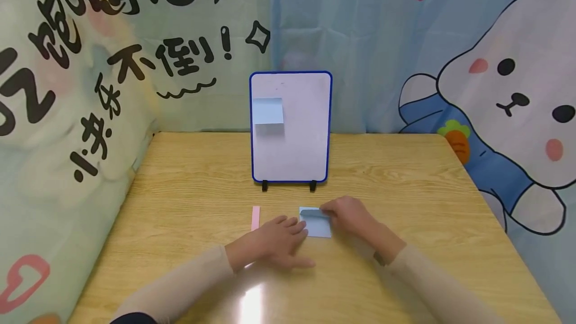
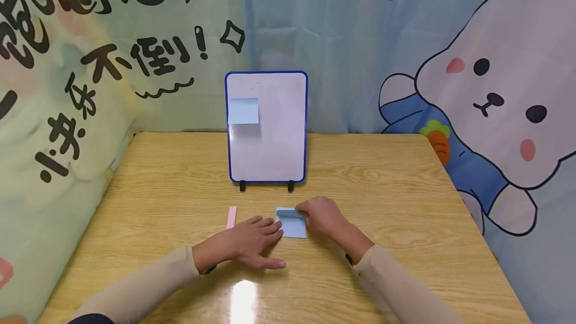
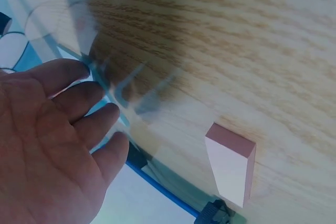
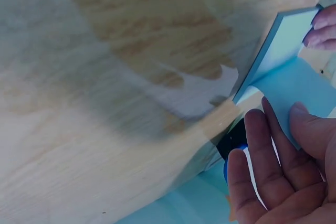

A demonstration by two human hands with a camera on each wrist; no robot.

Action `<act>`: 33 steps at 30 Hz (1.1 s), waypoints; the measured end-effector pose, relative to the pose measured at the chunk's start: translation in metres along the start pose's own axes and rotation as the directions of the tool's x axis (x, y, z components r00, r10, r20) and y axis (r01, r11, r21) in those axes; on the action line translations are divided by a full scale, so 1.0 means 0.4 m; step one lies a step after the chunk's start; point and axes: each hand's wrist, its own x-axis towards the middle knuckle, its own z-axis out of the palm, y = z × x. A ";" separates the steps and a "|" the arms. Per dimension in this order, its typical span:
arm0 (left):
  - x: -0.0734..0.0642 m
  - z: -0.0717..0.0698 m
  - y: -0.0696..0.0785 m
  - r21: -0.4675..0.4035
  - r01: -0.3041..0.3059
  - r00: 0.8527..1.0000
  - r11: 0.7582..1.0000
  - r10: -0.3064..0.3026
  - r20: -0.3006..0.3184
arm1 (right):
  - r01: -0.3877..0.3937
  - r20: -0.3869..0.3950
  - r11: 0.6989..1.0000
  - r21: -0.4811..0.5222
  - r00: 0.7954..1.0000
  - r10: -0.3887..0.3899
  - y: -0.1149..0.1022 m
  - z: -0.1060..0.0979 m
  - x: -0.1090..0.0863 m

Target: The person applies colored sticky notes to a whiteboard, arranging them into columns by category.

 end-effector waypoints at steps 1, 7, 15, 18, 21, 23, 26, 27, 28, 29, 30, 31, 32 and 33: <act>0.000 -0.001 0.000 0.005 -0.003 1.000 1.000 0.003 0.000 | -0.007 0.004 1.000 -0.001 1.000 0.007 0.001 -0.002 0.003; 0.005 -0.006 0.003 0.019 0.000 1.000 1.000 -0.001 0.015 | -0.025 -0.018 1.000 0.010 1.000 0.025 0.011 -0.008 0.018; 0.009 -0.009 0.011 0.089 0.002 1.000 0.996 -0.002 0.001 | -0.027 -0.030 1.000 -0.002 0.999 0.027 0.033 0.006 0.034; 0.008 -0.014 0.013 0.088 0.008 1.000 0.996 -0.009 0.007 | -0.024 -0.029 1.000 0.005 0.999 0.024 0.041 0.011 0.042; 0.007 -0.016 0.013 0.086 0.011 1.000 0.996 -0.011 0.006 | -0.027 -0.029 0.999 0.027 0.999 0.028 0.048 0.014 0.048; 0.009 -0.017 0.014 0.095 0.008 1.000 0.995 -0.008 0.000 | -0.034 -0.030 0.999 0.042 0.999 0.036 0.051 0.016 0.051; 0.012 -0.016 0.013 0.115 0.004 1.000 0.993 -0.003 -0.007 | -0.036 -0.032 0.998 0.056 0.999 0.038 0.054 0.018 0.055; 0.014 -0.016 0.013 0.125 0.003 1.000 0.992 -0.002 -0.009 | -0.038 -0.032 0.997 0.062 0.999 0.040 0.056 0.019 0.057; 0.016 -0.015 0.013 0.134 0.001 1.000 0.991 0.000 -0.012 | -0.043 -0.032 0.997 0.071 0.998 0.045 0.057 0.019 0.058; 0.017 -0.015 0.013 0.142 0.001 1.000 0.990 0.001 -0.014 | -0.046 -0.032 0.996 0.075 0.998 0.048 0.057 0.019 0.059; 0.018 -0.014 0.013 0.146 0.001 1.000 0.989 0.001 -0.015 | -0.050 -0.029 0.996 0.080 0.998 0.053 0.058 0.019 0.061; 0.019 -0.013 0.013 0.151 0.001 1.000 0.989 0.002 -0.016 | -0.059 -0.027 0.994 0.086 0.998 0.062 0.059 0.019 0.062; 0.020 -0.013 0.013 0.152 0.002 1.000 0.988 0.001 -0.016 | -0.065 -0.025 0.994 0.092 0.997 0.067 0.060 0.020 0.064; 0.020 -0.013 0.013 0.152 0.003 1.000 0.988 -0.001 -0.016 | -0.071 -0.021 0.993 0.096 0.997 0.073 0.061 0.021 0.065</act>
